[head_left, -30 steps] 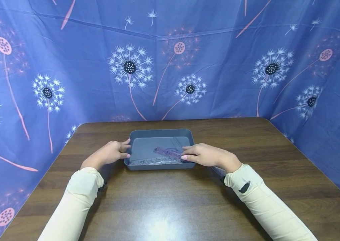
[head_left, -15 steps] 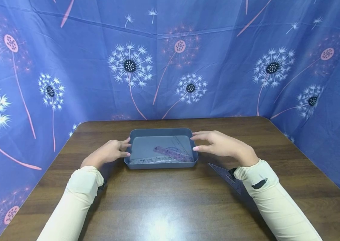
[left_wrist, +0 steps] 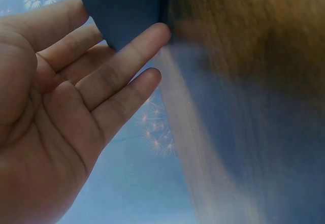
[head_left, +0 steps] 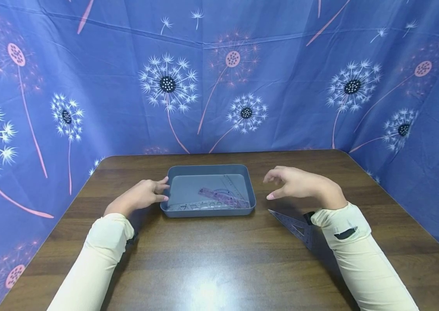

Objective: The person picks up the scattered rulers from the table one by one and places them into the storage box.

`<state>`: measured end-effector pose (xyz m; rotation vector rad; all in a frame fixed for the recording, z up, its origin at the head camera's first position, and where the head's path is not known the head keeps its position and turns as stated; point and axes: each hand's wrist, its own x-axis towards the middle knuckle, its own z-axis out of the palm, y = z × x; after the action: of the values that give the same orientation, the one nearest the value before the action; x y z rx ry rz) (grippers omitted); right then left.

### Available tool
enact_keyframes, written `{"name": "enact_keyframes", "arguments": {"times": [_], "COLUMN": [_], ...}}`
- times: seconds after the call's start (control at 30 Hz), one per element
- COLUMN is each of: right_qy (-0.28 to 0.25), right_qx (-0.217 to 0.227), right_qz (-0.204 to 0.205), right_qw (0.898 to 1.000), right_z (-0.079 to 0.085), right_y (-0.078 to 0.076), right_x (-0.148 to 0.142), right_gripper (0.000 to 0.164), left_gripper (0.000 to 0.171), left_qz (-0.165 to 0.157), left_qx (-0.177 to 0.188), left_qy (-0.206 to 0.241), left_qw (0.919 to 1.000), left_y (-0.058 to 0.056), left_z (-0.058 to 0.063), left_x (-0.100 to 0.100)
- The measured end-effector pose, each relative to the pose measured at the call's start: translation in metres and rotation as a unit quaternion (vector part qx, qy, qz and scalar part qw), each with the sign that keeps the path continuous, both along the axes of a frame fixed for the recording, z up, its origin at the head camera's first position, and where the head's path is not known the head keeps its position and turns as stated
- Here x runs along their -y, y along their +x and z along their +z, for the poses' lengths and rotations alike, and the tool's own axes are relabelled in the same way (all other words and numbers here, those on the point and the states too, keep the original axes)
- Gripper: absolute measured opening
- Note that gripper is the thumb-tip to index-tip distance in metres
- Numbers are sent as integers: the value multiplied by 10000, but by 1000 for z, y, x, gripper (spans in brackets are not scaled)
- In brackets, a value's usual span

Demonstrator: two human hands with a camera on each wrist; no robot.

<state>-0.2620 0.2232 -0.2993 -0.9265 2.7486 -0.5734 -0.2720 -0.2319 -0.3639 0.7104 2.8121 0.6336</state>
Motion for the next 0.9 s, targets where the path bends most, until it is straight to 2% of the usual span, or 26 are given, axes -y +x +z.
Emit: {"name": "enact_keyframes", "arguments": {"times": [0.27, 0.37, 0.5, 0.6, 0.73, 0.9], "right_qy": [372, 570, 1089, 1589, 2053, 2257], "right_qx": [789, 1101, 1165, 1145, 1201, 1106], "right_qz": [-223, -457, -899, -1080, -1077, -1068], "right_qw": [9959, 9912, 9831, 9747, 9653, 9620], "right_z": [-14, -19, -25, -31, -39, -48], "right_y": [-9, -10, -11, -12, -13, -13], "right_x": [-11, -13, -16, -17, -14, -10], "right_gripper": [43, 47, 56, 61, 63, 61], "left_gripper": [50, 50, 50, 50, 49, 49], "left_qz": [41, 51, 83, 86, 75, 77], "left_qx": [-55, -61, -31, -51, -66, -25], "left_qy": [-24, 3, -9, -43, -33, -7], "left_qw": [10000, 10000, 10000, 9999, 9999, 10000], "left_y": [0, 0, 1, 1, 1, 1], "left_z": [-2, -2, -3, -3, -4, -4], "left_x": [0, 0, 0, 0, 0, -1]}}
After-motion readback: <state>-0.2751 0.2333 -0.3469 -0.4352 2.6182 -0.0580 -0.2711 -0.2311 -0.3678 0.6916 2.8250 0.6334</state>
